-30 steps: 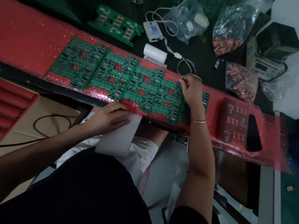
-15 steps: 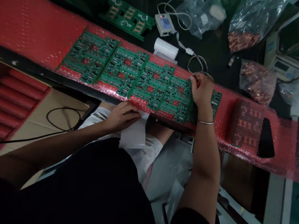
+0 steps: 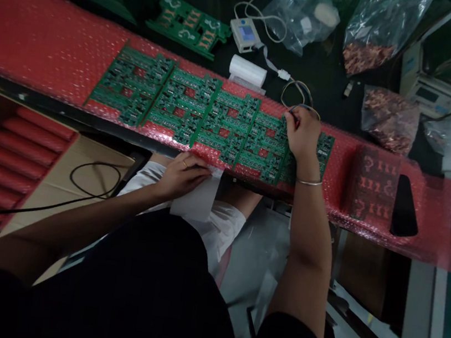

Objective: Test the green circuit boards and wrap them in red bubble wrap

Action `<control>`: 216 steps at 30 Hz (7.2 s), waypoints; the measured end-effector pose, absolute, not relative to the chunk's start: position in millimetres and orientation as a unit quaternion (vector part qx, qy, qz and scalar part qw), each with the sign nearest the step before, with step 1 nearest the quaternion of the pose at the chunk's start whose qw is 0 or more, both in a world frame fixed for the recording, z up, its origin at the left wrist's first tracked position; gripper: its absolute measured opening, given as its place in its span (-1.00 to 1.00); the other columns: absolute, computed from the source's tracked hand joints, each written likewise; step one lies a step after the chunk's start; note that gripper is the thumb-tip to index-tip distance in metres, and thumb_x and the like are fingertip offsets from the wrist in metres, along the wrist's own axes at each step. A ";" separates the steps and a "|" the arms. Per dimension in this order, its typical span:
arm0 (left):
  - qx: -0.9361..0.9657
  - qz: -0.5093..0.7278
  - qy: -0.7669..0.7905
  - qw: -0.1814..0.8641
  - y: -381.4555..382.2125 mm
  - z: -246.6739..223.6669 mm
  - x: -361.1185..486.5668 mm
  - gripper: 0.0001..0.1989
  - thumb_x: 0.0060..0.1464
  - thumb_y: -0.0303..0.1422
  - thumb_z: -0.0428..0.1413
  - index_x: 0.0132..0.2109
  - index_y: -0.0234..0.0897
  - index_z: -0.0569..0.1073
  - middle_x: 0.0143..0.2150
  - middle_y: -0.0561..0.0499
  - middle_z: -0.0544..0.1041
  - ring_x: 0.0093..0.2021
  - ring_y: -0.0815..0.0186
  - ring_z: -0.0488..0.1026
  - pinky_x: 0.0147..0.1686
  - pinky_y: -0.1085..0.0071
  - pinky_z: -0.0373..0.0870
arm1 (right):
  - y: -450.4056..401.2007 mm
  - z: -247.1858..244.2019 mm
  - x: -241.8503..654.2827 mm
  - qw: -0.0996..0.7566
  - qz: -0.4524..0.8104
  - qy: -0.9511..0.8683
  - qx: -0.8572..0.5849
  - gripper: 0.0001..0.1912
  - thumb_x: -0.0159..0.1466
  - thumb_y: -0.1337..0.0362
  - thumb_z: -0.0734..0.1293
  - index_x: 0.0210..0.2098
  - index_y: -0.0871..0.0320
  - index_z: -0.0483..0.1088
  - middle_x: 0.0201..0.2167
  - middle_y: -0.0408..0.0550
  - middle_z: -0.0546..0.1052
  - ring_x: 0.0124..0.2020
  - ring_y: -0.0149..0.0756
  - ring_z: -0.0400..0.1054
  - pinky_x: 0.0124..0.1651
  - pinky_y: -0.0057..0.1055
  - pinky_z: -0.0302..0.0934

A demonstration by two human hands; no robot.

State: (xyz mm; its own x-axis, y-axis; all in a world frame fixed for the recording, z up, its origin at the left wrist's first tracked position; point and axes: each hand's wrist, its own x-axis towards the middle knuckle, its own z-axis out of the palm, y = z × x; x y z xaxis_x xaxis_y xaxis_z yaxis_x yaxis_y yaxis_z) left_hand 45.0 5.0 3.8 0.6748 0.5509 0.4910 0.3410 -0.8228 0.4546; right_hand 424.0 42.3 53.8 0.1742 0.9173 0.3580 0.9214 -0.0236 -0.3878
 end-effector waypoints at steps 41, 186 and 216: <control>0.945 0.159 0.214 0.190 103.3 74.8 246.8 -0.69 0.20 -0.52 0.08 -0.03 -0.30 0.67 0.10 -0.22 0.55 0.14 -0.06 0.43 0.14 -0.07 0.37 | 50.5 41.5 425.8 0.443 0.025 -0.575 -0.688 -0.58 0.45 -0.12 0.21 -0.23 0.07 0.46 -0.24 -0.01 0.62 -0.18 -0.20 0.52 -0.07 -0.23 0.41; 0.944 0.165 0.129 0.256 129.9 101.3 174.3 -0.78 0.14 -0.55 0.07 -0.20 -0.27 0.61 -0.15 -0.07 0.60 -0.08 0.18 0.53 0.00 0.25 0.43 | -30.1 62.5 334.1 0.379 0.033 -0.672 -0.636 -0.76 0.46 0.07 0.25 -0.09 0.03 0.48 -0.17 0.03 0.64 -0.11 -0.10 0.51 -0.03 -0.13 0.43; 0.988 0.105 0.078 0.077 114.0 91.6 178.0 -0.71 0.32 -0.32 0.10 0.04 -0.31 0.64 0.11 -0.24 0.54 0.16 0.00 0.46 0.09 0.17 0.36 | -25.6 64.3 347.0 0.626 0.152 -0.449 -0.618 -0.65 0.27 -0.08 0.48 -0.22 0.07 0.53 -0.22 -0.06 0.67 -0.21 -0.21 0.60 -0.06 -0.19 0.52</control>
State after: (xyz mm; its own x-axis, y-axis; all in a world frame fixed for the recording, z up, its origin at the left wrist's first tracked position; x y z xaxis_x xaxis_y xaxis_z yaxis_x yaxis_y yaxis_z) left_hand 178.0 114.0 91.6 0.9657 0.1697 0.1964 0.1374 -0.9762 0.1679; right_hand 347.0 -25.6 64.3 0.5496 0.7468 0.3745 0.3650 0.1886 -0.9117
